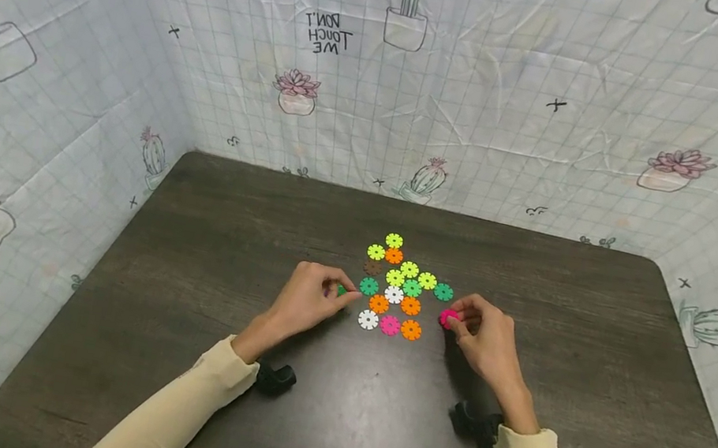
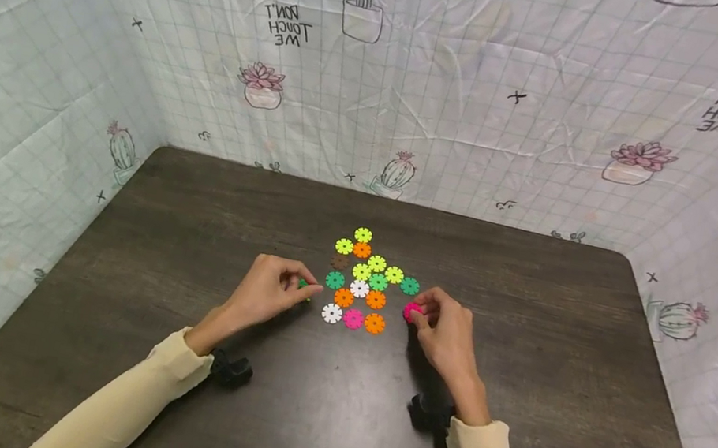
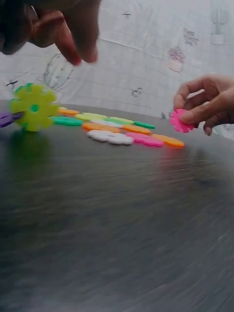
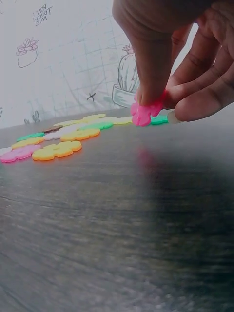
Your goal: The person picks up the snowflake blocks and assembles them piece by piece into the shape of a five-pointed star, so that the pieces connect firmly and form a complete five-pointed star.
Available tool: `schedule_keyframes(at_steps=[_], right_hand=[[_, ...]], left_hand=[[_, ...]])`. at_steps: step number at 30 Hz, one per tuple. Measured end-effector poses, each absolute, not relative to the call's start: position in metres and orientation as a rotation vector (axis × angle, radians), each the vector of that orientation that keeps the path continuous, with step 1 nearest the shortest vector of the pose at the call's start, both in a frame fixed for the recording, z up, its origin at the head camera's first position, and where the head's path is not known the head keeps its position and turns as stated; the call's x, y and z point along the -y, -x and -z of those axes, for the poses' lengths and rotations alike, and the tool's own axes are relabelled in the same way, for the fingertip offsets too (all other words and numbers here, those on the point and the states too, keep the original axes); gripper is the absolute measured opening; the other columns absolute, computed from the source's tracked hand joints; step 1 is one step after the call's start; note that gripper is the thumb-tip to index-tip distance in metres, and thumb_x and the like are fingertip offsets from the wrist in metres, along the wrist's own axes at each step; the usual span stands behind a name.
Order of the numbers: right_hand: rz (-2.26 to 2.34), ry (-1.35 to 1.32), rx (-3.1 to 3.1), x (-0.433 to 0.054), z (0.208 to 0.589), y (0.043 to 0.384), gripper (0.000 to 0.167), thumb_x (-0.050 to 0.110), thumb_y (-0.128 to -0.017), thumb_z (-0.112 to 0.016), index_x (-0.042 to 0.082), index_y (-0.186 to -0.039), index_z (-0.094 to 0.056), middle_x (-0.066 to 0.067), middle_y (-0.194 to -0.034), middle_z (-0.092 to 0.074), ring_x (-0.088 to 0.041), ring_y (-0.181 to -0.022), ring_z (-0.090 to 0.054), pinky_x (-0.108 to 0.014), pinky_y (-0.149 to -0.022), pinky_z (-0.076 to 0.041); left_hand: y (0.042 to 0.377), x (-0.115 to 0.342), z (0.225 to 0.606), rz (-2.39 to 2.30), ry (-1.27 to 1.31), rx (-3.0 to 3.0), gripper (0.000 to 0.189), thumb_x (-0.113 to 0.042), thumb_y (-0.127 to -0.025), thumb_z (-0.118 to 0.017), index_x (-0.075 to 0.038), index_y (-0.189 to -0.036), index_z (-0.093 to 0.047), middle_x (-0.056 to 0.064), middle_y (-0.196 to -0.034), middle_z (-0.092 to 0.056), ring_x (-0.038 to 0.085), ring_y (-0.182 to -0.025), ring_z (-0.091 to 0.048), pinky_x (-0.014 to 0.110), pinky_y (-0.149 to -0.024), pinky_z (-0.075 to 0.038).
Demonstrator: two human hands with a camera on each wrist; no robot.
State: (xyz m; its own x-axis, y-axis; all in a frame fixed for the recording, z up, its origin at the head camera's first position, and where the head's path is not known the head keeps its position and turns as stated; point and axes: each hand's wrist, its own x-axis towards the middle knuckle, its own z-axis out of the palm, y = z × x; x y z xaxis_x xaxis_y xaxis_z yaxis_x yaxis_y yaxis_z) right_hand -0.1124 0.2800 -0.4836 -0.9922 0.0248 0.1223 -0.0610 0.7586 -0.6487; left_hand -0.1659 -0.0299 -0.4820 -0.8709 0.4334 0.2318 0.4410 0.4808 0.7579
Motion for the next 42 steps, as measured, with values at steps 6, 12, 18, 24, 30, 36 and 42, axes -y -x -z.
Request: schedule_keyframes(at_steps=[6,12,18,24,30,36,42], right_hand=[[-1.048,-0.033,2.824,-0.281,0.482,0.110,0.009,0.001,-0.092,-0.076,0.003,-0.100,-0.072,-0.013,-0.086,-0.074,-0.020,-0.071,-0.070,-0.021,-0.062,-0.052],[-1.061,-0.040,2.827,-0.282,0.478,0.107,0.008,0.003,-0.093,-0.075,0.003,-0.101,-0.073,-0.012,-0.086,-0.073,-0.019,-0.072,-0.070,-0.023,-0.061,-0.051],[-1.066,-0.038,2.834,-0.282,0.477,0.106,0.008,0.003,-0.094,-0.075,0.003,-0.101,-0.073,-0.012,-0.086,-0.073,-0.018,-0.072,-0.069,-0.022,-0.060,-0.050],[-1.063,-0.050,2.809,-0.281,0.475,0.106,0.009,0.003,-0.093,-0.076,0.003,-0.101,-0.073,-0.012,-0.087,-0.074,-0.020,-0.075,-0.071,-0.022,-0.062,-0.051],[-1.059,-0.046,2.806,-0.281,0.474,0.105,0.010,0.004,-0.093,-0.076,0.003,-0.103,-0.074,-0.013,-0.089,-0.074,-0.023,-0.077,-0.072,-0.025,-0.064,-0.053],[-1.052,-0.051,2.802,-0.278,0.473,0.105,0.011,0.005,-0.094,-0.076,0.003,-0.104,-0.073,-0.013,-0.090,-0.075,-0.024,-0.079,-0.073,-0.028,-0.067,-0.056],[-1.105,-0.042,2.768,-0.274,0.471,0.106,0.015,0.006,-0.092,-0.078,0.002,-0.105,-0.073,-0.014,-0.091,-0.075,-0.022,-0.076,-0.073,-0.023,-0.064,-0.056]], left_hand=[[0.159,0.010,0.484,1.039,0.910,2.921,0.023,-0.032,-0.091,-0.083,-0.013,-0.103,-0.083,-0.003,-0.049,-0.048,0.005,-0.044,-0.038,0.019,-0.044,-0.028],[0.152,-0.002,0.487,0.694,0.898,3.010,0.035,-0.041,-0.088,-0.085,-0.014,-0.110,-0.082,0.002,-0.090,-0.080,0.012,-0.065,-0.064,0.024,-0.052,-0.048],[0.150,-0.005,0.488,0.686,0.880,3.004,0.031,-0.041,-0.088,-0.085,-0.015,-0.104,-0.083,0.001,-0.095,-0.081,0.012,-0.069,-0.067,0.024,-0.054,-0.050],[0.150,-0.005,0.489,0.793,0.914,2.964,0.029,-0.036,-0.083,-0.090,-0.013,-0.098,-0.080,-0.001,-0.084,-0.071,0.008,-0.067,-0.058,0.021,-0.055,-0.045],[0.147,-0.002,0.488,0.851,1.041,2.933,0.024,-0.029,-0.083,-0.090,-0.015,-0.097,-0.076,-0.003,-0.089,-0.071,0.009,-0.077,-0.063,0.018,-0.065,-0.050],[0.148,0.001,0.489,1.069,1.135,2.904,0.017,-0.014,-0.087,-0.086,-0.010,-0.100,-0.075,0.001,-0.092,-0.075,0.006,-0.076,-0.063,0.013,-0.069,-0.053],[0.149,0.007,0.489,1.287,1.117,2.837,0.012,-0.007,-0.091,-0.080,-0.005,-0.103,-0.077,0.005,-0.093,-0.077,0.007,-0.075,-0.067,0.016,-0.070,-0.057]])
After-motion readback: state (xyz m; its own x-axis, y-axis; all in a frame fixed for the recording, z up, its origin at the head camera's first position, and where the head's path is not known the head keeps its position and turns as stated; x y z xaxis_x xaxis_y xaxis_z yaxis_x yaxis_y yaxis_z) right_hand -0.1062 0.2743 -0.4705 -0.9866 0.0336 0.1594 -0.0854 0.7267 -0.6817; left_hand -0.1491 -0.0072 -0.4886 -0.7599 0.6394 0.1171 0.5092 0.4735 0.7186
